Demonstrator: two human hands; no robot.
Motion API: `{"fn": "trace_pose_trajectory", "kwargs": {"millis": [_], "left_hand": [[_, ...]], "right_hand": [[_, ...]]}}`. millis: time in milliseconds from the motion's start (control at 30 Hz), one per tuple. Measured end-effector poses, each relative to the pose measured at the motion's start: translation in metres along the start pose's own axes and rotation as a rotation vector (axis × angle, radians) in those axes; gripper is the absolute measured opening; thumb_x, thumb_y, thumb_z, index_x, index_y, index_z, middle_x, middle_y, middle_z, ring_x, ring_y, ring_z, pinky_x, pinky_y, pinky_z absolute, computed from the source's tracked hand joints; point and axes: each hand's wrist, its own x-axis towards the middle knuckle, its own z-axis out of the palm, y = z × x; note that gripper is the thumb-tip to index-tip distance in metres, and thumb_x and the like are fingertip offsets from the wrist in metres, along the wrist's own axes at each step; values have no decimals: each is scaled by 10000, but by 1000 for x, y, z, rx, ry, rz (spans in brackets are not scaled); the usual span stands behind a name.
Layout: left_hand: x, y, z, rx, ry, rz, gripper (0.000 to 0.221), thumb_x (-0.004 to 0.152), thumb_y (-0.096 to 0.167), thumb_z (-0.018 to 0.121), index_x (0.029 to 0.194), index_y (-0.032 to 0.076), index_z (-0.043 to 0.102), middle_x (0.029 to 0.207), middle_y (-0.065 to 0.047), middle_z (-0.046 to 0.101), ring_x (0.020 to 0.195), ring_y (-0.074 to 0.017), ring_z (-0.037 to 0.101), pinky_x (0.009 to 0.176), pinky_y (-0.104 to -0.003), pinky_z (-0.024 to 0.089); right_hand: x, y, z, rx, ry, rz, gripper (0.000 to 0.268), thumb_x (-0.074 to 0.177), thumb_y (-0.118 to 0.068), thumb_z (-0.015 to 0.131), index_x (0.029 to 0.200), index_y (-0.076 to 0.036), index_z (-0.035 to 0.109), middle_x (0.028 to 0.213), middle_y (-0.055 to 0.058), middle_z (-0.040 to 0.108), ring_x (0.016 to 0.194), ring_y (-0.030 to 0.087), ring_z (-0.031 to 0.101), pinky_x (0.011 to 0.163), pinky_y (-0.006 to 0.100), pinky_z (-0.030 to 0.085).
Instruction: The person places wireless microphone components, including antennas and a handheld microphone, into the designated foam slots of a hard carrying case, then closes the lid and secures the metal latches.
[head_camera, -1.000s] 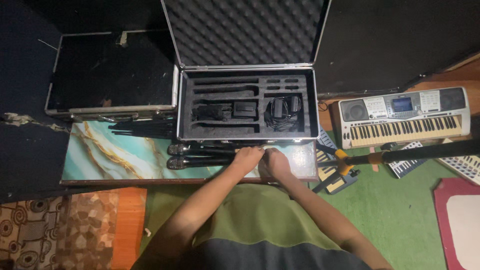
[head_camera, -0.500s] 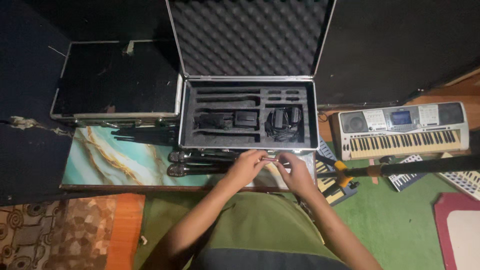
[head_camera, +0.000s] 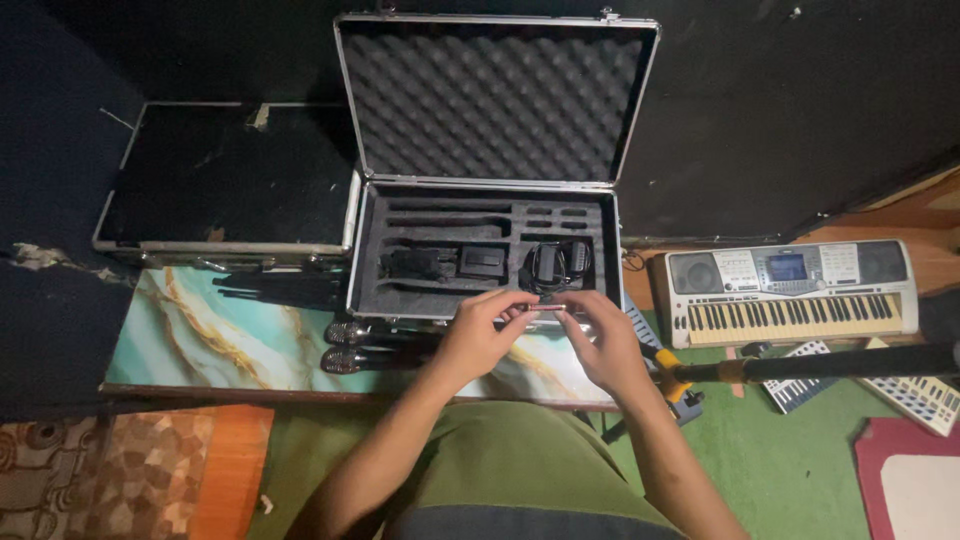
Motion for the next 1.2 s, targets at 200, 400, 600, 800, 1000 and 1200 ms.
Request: {"fn": "trace_pose_trajectory", "kwargs": {"millis": [200, 400, 600, 800, 1000, 1200], "left_hand": [[25, -30, 12, 32, -18, -12, 236, 904, 148, 758, 1112, 39, 728, 927, -105, 754, 786, -177, 719, 711, -302, 568], [71, -83, 33, 158, -156, 23, 210, 927, 166, 729, 1096, 44, 702, 947, -138, 714, 839, -277, 692, 775, -393, 549], [119, -148, 69, 455, -181, 162, 130, 928, 181, 686, 1030, 102, 696, 957, -94, 736, 952, -338, 647, 839, -468, 499], [166, -220, 116, 741, -156, 173, 82, 915, 197, 677, 953, 124, 671, 939, -51, 711, 990, -293, 641, 872, -465, 462], [183, -251, 138, 794, 9, 138, 216, 899, 146, 640, 1104, 136, 705, 1077, -48, 671, 1030, -280, 623, 882, -461, 453], [189, -246, 138, 678, -50, 5, 163, 904, 208, 663, 1023, 152, 759, 1017, -57, 653, 1031, -285, 611, 884, -464, 450]], "right_hand": [[21, 26, -4, -23, -23, -98, 259, 910, -52, 703, 1165, -17, 681, 1062, 138, 731, 945, 230, 749, 818, 332, 584], [57, 88, 2, -200, -94, -6, 255, 864, -45, 720, 1118, -34, 694, 960, 145, 702, 817, 282, 709, 731, 374, 566], [97, 172, 6, -207, -79, -69, 173, 884, -66, 737, 1030, -11, 661, 903, 156, 680, 794, 336, 679, 695, 419, 539], [146, 241, 15, -493, -103, -250, 45, 905, -110, 700, 925, -72, 685, 899, 127, 716, 907, 350, 638, 819, 446, 516], [172, 263, 20, -736, -57, -363, 116, 927, -174, 659, 989, -96, 717, 1002, 112, 717, 1057, 330, 594, 923, 437, 475], [176, 263, 22, -864, -116, -278, 128, 902, -201, 659, 948, -111, 737, 1007, 79, 710, 1088, 293, 591, 914, 419, 464]]}}
